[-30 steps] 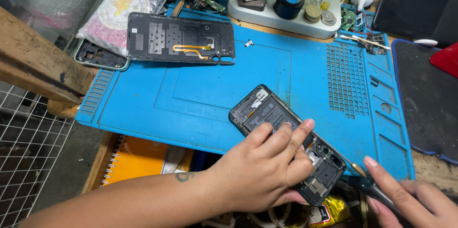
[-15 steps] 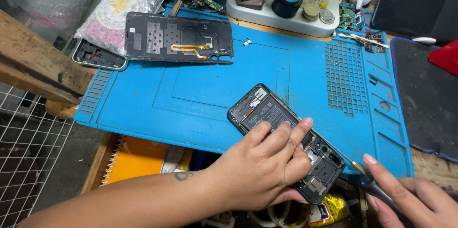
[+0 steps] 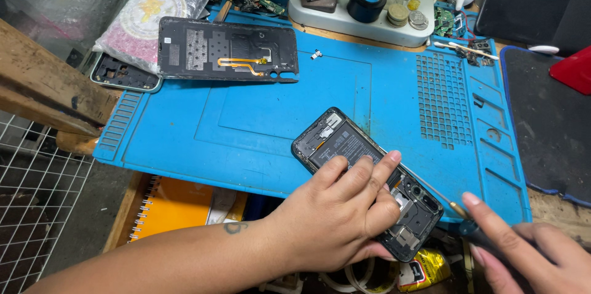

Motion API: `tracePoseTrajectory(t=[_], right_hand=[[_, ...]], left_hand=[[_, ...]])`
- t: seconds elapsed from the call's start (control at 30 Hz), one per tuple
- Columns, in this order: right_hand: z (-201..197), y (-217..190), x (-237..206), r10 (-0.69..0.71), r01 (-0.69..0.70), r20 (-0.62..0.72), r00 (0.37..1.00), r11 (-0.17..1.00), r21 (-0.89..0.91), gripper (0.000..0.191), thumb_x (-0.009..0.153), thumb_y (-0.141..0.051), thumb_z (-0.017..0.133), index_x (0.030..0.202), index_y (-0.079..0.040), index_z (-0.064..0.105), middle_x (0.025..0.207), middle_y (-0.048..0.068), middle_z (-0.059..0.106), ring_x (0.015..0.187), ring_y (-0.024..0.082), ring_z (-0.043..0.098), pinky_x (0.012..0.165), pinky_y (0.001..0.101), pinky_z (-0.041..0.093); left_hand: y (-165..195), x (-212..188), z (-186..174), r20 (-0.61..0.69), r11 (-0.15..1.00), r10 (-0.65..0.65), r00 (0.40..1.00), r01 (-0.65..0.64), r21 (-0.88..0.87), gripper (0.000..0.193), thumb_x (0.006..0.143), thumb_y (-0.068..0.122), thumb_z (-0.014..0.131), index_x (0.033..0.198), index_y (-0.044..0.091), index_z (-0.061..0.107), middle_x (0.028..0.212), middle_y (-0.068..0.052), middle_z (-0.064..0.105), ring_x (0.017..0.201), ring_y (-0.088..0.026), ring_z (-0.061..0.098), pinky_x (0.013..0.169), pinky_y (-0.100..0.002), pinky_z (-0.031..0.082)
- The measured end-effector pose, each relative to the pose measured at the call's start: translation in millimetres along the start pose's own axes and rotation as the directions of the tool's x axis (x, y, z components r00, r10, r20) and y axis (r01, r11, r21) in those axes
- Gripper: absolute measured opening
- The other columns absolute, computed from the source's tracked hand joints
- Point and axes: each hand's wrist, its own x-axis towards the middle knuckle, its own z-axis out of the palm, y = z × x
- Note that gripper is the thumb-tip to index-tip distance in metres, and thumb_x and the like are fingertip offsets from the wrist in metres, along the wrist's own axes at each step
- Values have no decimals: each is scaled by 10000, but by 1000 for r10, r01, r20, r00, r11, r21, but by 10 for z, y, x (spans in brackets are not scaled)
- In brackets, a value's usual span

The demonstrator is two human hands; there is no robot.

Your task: The person uses a screwdriver to pry and loosen the battery of a disassembled smartphone on a blue work mat. They then apply a liquid from a red bottle to the battery area and continue prying with the screwdriver to separate the battery from the phone chassis.

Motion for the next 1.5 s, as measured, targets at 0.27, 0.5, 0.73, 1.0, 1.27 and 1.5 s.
tracePoseTrajectory(t=[0.27,0.5,0.73,1.0,1.27,1.5], right_hand=[[-28,-54,-5,37,-37,11,999,999,-20,664,703,-236,861,1329,-354,671,759,15,635,630,118,633,584,255,579],[23,145,-53,-117,115,-61,991,993,-36,683,663,-228,854,1326,-327,721,710,13,656,641,120,624,624,269,584],[67,214,-89,-69,68,-18,997,997,-42,678,669,-229,862,1321,-342,710,710,1,652,637,115,615,611,255,582],[54,187,-92,-118,114,-65,991,991,-65,695,636,-237,853,1310,-333,712,714,-1,663,643,117,605,645,268,583],[121,189,-133,-2,9,39,999,983,-183,696,646,-364,886,1308,-396,674,731,-14,623,645,91,599,637,236,595],[76,100,-185,-106,86,-86,991,974,-211,667,676,-363,863,1323,-366,698,705,23,631,604,102,598,650,276,583]], left_hand=[[-1,3,-5,-2,1000,3,1000,-3,6,532,927,583,609,1108,86,554,1536,-305,522,1263,-374,579,1040,-470,413],[-4,9,-10,0,1000,3,1000,-3,12,534,919,585,612,1110,89,559,1534,-297,526,1268,-376,581,1037,-471,414],[1,1,-11,1,1000,2,1000,-2,21,531,925,586,607,1114,91,560,1534,-296,525,1270,-375,582,1042,-475,414],[-4,3,-13,5,1000,6,1000,-6,11,537,928,586,604,1118,87,559,1538,-299,519,1273,-378,577,1049,-476,415],[-3,3,-11,2,1000,0,1000,0,4,537,926,580,604,1128,84,560,1538,-298,518,1260,-375,578,1035,-483,414],[-5,5,2,2,1000,0,1000,0,11,541,931,584,594,1126,81,560,1536,-303,518,1257,-375,577,1028,-481,416]])
